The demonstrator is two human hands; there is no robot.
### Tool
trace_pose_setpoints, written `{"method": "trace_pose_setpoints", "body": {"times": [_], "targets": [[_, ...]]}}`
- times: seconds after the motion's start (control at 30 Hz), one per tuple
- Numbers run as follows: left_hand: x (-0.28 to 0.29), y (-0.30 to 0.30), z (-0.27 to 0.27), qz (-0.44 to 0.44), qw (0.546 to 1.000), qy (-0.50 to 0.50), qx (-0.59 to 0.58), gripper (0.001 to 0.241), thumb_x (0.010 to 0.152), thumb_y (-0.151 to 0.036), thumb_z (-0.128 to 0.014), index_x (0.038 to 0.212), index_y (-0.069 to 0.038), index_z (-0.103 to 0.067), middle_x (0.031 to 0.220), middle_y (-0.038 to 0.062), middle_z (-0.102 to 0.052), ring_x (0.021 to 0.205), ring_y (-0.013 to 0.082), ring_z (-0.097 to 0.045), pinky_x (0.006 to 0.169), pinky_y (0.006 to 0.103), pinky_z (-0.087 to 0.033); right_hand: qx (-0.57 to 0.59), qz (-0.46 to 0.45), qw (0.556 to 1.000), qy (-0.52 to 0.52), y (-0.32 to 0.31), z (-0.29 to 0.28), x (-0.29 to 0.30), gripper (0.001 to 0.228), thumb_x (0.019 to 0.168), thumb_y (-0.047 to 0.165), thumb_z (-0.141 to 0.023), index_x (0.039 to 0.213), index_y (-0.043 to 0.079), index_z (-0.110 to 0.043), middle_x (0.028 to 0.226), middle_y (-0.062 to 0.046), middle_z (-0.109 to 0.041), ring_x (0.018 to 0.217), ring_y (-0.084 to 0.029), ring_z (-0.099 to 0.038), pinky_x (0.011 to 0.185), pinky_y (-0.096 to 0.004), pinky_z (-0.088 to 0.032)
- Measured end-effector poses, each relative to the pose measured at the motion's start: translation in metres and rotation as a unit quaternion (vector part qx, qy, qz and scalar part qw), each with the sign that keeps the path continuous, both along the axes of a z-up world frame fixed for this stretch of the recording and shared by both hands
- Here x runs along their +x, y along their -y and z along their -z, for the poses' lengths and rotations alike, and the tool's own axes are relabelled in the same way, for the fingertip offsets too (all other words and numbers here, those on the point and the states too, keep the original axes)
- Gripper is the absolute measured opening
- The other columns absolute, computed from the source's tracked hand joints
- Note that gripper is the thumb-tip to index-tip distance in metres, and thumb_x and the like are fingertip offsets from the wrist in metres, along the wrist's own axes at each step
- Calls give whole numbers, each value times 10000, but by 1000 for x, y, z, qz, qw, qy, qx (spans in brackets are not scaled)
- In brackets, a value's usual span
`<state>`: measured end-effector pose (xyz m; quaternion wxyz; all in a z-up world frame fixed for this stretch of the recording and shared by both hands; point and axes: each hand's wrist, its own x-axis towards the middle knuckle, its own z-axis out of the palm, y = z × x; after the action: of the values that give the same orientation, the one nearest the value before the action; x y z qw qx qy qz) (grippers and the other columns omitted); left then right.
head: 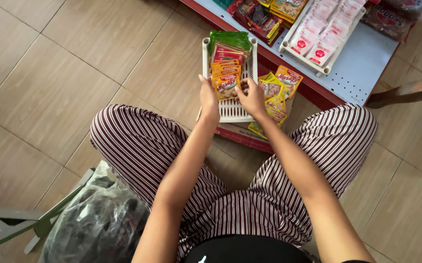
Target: The person sits on the floor and arranges small snack packets into a white plastic basket, then places the basket on a shelf. The person then wipes the shelves with a cloth.
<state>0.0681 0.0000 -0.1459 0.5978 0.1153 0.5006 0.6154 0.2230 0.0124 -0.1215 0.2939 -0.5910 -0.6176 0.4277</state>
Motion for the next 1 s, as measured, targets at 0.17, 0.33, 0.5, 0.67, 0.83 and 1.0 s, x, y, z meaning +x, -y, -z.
{"method": "trace_pose_setpoints", "body": {"times": [0.17, 0.33, 0.5, 0.67, 0.83, 1.0], "targets": [[13, 7, 12, -7, 999, -6, 30, 662, 1104, -490, -236, 1395, 28, -529, 1313, 157, -647, 1178, 240, -642, 1036, 378, -506, 74, 35, 995, 64, -1, 22, -7, 435, 927, 195, -760, 1228, -26, -535, 970, -166, -734, 809, -247, -756, 718, -369, -593], [21, 11, 19, -10, 997, -74, -1, 666, 1110, -476, -252, 1461, 42, -480, 1413, 177, -583, 1282, 266, -557, 1098, 374, -431, 96, 23, 986, 134, 9, 27, -13, 779, 783, 262, -882, 1338, -84, -458, 1276, -323, -522, 1051, -397, -637, 887, -432, -549], [25, 18, 4, -13, 990, -139, 20, 708, 1102, -498, -252, 1559, 30, -365, 1562, 178, -456, 1431, 254, -435, 1189, 356, -322, 113, -5, 983, 146, 11, 26, -11, 951, 774, 325, -932, 1445, -76, -390, 1403, -283, -453, 1277, -442, -517, 1079, -465, -449], [23, 17, -13, -17, 992, -118, 49, 715, 1111, -512, -250, 1595, 14, -289, 1628, 166, -368, 1499, 254, -359, 1230, 360, -267, 151, -14, 969, 197, 15, 22, -17, 959, 795, 249, -942, 1484, -2, -326, 1462, -260, -451, 1363, -441, -451, 1168, -499, -376], [18, 15, -22, 13, 986, -142, 89, 716, 1120, -514, -229, 1627, -10, -263, 1631, 170, -362, 1478, 260, -387, 1176, 352, -343, 165, -24, 983, 80, 16, 10, -22, 1092, 826, 131, -901, 1610, -10, -155, 1573, -287, -371, 1448, -439, -423, 1195, -460, -393], [21, 15, -32, 6, 996, -39, 78, 698, 1096, -484, -256, 1635, -41, -225, 1539, 192, -445, 1195, 319, -610, 934, 345, -575, 141, -26, 988, 66, 19, 12, -20, 1157, 810, 137, -892, 1622, -4, -79, 1624, -282, -295, 1489, -437, -365, 1217, -452, -356]]}}
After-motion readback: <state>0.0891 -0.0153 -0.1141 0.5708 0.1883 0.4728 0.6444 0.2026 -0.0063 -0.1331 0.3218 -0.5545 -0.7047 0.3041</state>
